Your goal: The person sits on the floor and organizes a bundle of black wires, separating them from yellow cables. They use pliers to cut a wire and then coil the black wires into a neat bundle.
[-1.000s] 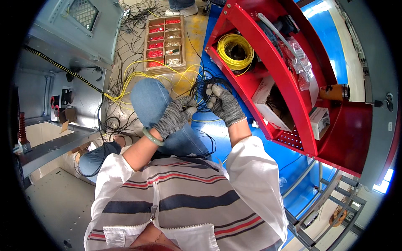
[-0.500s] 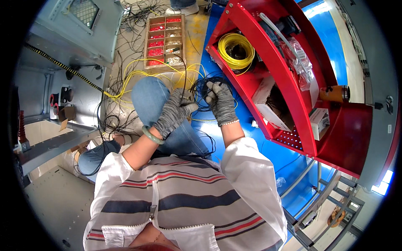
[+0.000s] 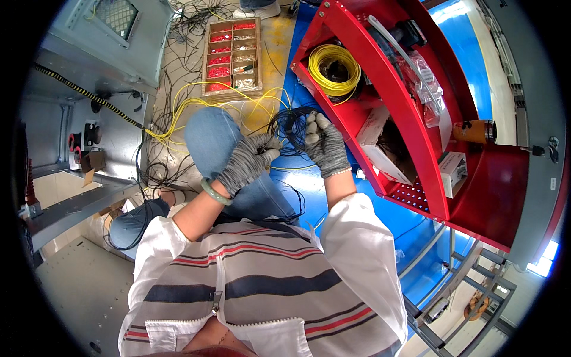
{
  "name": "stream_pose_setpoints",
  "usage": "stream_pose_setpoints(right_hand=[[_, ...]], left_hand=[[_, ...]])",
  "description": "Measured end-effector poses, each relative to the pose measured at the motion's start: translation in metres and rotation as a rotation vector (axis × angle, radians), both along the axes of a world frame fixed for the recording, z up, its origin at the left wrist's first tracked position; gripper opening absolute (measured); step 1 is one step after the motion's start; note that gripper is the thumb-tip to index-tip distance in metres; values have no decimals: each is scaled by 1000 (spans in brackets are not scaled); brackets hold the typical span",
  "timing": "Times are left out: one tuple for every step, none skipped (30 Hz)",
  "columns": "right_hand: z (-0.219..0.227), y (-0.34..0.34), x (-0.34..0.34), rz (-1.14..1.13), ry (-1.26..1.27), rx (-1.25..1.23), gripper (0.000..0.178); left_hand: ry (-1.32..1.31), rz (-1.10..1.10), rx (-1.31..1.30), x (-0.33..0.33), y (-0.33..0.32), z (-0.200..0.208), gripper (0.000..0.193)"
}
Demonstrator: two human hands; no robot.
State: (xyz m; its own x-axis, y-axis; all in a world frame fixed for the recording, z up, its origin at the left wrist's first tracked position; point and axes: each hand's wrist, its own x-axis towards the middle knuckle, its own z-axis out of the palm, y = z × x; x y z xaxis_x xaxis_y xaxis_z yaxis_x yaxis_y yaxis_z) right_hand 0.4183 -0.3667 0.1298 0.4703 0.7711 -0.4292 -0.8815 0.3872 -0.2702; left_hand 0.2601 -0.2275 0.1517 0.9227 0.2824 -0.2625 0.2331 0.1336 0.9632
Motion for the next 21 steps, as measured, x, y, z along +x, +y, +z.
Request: stream_pose_setpoints(right_hand=[[4, 7, -3, -42, -7, -51, 14], [8, 14, -6, -84, -14, -102, 13], [13, 23, -10, -85, -88, -228, 12], [16, 26, -12, -33, -163, -305, 11], [17, 28, -14, 18, -237, -382, 10], [18, 28, -14, 67, -314, -463, 9], [16, 27, -14, 113, -423, -555, 9], [5, 23, -12, 112, -480, -564, 10], [-1, 21, -10, 113, -538, -571, 12], [-6, 20, -8, 115, -596, -578, 13], [-10, 16, -9, 55, -501, -606, 14], [3, 24, -17, 3, -402, -629, 15], [9, 27, -23, -56, -303, -654, 16], [6, 27, -23, -23, -271, -608, 15], [4, 26, -23, 7, -240, -562, 15], [2, 26, -23, 37, -209, -516, 15], [-1, 25, -20, 36, -214, -491, 15], [-4, 23, -14, 39, -218, -464, 16], [-7, 19, -8, 39, -223, -439, 18], [-9, 14, 0, 48, -261, -413, 19], [-14, 11, 12, -15, -210, -470, 18]], left_hand=[[7, -29, 21, 0, 1, 2, 16], [13, -28, 28, 0, 1, 1, 16], [21, -26, 34, -1, 1, -1, 17], [28, -23, 41, -1, 2, -3, 17], [25, -21, 53, -2, 2, -3, 17], [20, -21, 60, -3, 2, -2, 18], [14, -22, 68, -3, 1, -2, 18], [28, -17, 80, -3, 1, -1, 19], [42, -9, 92, -3, 1, 0, 19], [55, -2, 104, -2, 1, 1, 20], [49, 3, 107, -2, 0, 1, 20], [48, 13, 111, -3, 1, -1, 21], [45, 17, 114, -3, 0, -2, 21], [59, 3, 137, -3, 0, -2, 21], [70, -13, 158, -3, 1, 1, 21], [82, -29, 180, -3, 1, 3, 21], [37, -44, 253, -3, 0, 3, 21], [-6, -55, 328, -3, 0, 3, 22], [-50, -68, 401, -4, 0, 3, 23], [-59, -124, 387, -5, 2, 2, 23], [-66, -177, 376, -7, 4, 2, 23]])
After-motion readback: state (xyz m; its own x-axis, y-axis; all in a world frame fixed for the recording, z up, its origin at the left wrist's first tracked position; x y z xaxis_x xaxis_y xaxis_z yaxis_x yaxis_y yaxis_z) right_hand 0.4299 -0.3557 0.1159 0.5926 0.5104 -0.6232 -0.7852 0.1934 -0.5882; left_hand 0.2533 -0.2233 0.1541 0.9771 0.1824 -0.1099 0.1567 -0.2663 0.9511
